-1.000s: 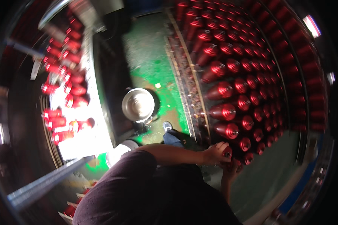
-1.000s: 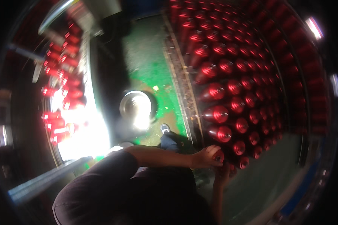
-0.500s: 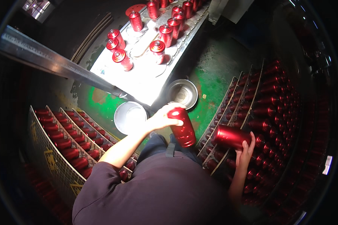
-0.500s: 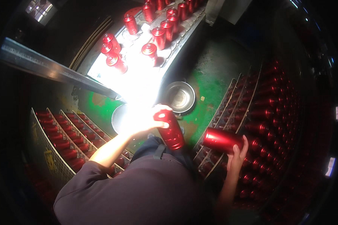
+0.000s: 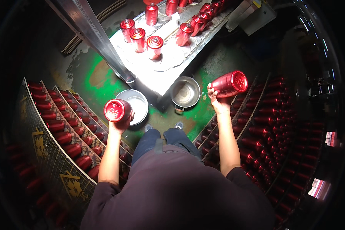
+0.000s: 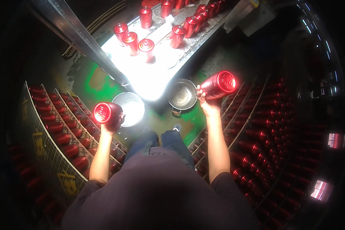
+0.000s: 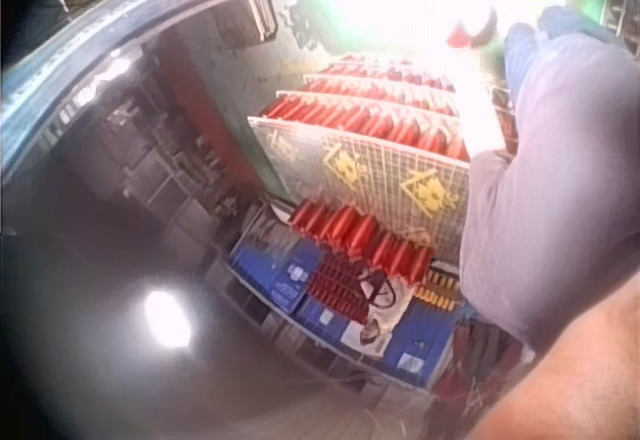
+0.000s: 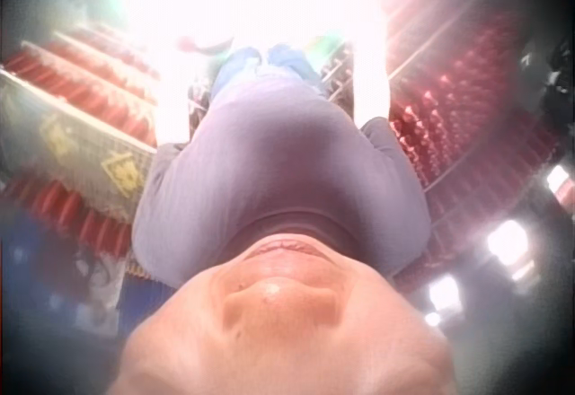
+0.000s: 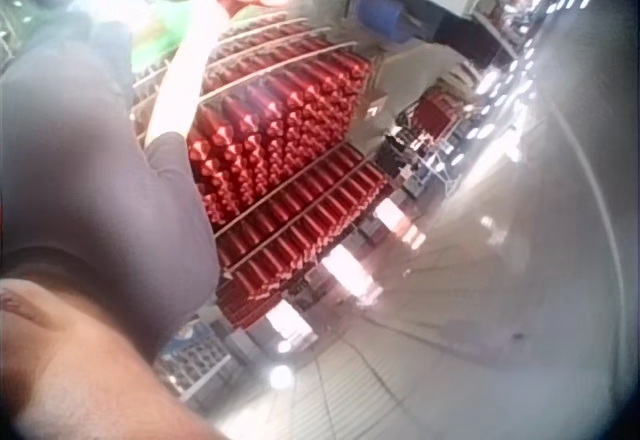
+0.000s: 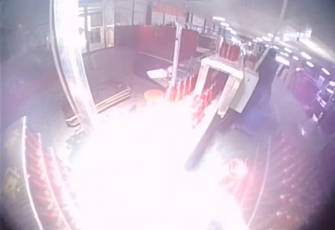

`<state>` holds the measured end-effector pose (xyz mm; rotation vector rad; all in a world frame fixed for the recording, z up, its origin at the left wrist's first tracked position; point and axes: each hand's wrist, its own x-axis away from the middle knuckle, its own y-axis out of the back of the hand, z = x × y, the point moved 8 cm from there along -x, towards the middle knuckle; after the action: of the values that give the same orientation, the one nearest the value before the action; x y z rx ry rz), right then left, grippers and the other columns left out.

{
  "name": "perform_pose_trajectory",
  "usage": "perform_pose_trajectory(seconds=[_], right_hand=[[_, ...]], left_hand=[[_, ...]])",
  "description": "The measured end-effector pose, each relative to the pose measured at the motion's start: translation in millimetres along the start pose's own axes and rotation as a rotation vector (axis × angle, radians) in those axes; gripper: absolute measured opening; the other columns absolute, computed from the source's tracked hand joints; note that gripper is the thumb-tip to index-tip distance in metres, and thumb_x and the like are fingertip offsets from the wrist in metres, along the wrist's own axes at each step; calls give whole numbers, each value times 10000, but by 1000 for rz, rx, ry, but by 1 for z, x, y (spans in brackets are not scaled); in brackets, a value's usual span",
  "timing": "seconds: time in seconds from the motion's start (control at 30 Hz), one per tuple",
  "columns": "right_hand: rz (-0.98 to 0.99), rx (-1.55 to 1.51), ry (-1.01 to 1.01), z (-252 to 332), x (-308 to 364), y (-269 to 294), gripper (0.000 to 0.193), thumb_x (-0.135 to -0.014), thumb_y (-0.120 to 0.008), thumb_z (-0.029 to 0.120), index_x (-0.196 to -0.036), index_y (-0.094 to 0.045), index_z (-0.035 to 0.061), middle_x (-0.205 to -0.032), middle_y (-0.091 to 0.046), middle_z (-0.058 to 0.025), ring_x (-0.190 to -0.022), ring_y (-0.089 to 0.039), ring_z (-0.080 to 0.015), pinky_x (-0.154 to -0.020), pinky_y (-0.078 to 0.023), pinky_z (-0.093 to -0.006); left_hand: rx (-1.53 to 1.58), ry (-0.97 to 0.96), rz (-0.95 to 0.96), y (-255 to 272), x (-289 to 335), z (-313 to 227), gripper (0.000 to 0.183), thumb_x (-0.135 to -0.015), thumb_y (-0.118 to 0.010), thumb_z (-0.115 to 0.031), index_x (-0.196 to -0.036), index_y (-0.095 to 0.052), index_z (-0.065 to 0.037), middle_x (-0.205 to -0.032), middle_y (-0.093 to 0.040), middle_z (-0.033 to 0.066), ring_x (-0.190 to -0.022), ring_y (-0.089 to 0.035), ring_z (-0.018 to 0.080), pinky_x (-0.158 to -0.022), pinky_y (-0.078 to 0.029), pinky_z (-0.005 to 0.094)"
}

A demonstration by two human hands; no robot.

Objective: The person repeatedly picks up red cylindrical cans from a rack and places them onto a metal tray. The cans are handled one at a time and arranged in rows on the tray throughout the clip.

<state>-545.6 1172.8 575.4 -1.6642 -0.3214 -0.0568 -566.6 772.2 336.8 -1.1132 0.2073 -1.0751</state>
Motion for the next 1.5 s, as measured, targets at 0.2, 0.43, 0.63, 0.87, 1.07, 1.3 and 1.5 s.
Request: perform_pose_trajectory(seconds=[0.2,0.43,0.63,0.87,1.07,1.3,1.5], right_hand=[[-34,-5,128,22,-19,5,711,-841,-742,360,-1429,-435,103,-1374,-393,-288,-1055,-505,-379,-883,-610,-455],[-93,88,54,68,-34,1,837,-844,-751,522,-1402,-432,-14,-1323,-460,-366,-1085,-564,-457,-935,-599,-459],[-457,795,628,171,-55,-31,597,-983,-540,507,-1429,-438,124,-1439,-503,-163,-1286,-539,-407,-1042,-479,-621],[-662,1669,835,225,-165,-104,626,-880,-754,348,-1424,-481,202,-1341,-553,-96,-1114,-642,-293,-667,-625,-471],[-594,2468,976,236,-279,-128,676,-746,-840,325,-1367,-576,322,-1366,-483,-268,-1194,-571,-421,-1049,-486,-452],[-466,2793,719,256,-366,-88,708,-774,-824,251,-1404,-535,391,-1452,-399,-267,-1234,-511,-512,-1051,-469,-514],[-513,2894,496,284,-401,-87,833,-794,-791,218,-1476,-431,531,-1614,-199,-278,-1379,-358,-560,-1125,-420,-494]], left_hand=[[66,95,63,-4,13,-12,882,-809,-748,-511,-1413,-443,56,-1358,-478,275,-1204,-546,413,-1003,-555,480],[-200,-352,-320,-17,8,-7,506,-932,-575,-501,-1240,-616,-101,-1227,-627,169,-1123,-566,387,-969,-524,502],[-250,-408,-232,-33,1,13,537,-946,-545,-562,-1224,-642,-112,-1191,-695,114,-1057,-688,343,-945,-579,568],[-446,-568,-120,-74,5,39,474,-892,-650,-429,-1317,-622,-222,-1350,-641,79,-1238,-608,318,-1046,-467,621],[-671,-778,-210,-114,15,64,544,-863,-711,-294,-1364,-516,-217,-1318,-595,113,-1159,-640,363,-837,-605,602],[-1431,-1189,-511,-196,14,94,699,-746,-834,-138,-1386,-554,-148,-1255,-581,75,-1167,-582,205,-1037,-468,344],[-2117,-1410,-627,-281,-43,119,613,-655,-882,-201,-1236,-688,-182,-1281,-504,220,-1145,-562,392,-982,-520,464]])
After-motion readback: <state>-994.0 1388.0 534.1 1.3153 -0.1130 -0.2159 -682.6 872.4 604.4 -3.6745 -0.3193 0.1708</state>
